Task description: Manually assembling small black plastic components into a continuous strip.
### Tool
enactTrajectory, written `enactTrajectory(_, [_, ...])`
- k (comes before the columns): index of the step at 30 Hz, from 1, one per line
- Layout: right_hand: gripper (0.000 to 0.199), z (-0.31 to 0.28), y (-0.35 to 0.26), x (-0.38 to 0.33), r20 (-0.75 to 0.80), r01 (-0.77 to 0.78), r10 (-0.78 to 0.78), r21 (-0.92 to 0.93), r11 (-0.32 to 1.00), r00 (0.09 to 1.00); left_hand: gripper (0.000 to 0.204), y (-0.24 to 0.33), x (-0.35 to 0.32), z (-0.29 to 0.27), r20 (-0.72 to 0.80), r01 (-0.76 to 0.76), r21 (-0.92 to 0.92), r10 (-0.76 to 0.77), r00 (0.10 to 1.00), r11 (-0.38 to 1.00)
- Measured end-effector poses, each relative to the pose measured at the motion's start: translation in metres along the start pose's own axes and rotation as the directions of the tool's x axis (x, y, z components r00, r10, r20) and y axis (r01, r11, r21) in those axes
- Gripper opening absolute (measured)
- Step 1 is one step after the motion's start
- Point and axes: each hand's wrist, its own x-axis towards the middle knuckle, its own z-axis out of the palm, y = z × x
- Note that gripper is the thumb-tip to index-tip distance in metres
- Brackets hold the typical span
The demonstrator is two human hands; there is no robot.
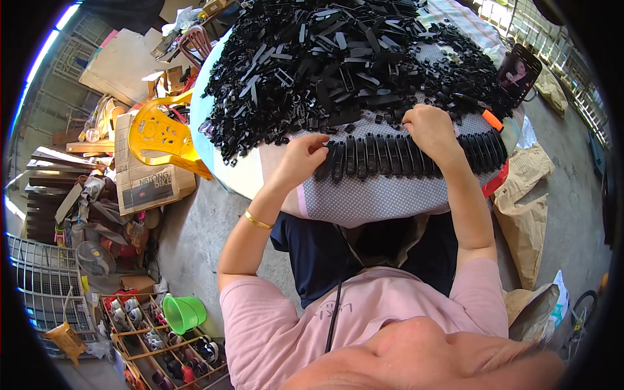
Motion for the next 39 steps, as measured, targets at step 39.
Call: enactTrajectory(39, [0.014,-0.021,-0.032,-0.003,-0.644,0.596,-0.216,0.457,0.660,0.734,0.036,0.056,0.016,0.017,0.258,0.184,-0.888,0.125,0.958,0.422])
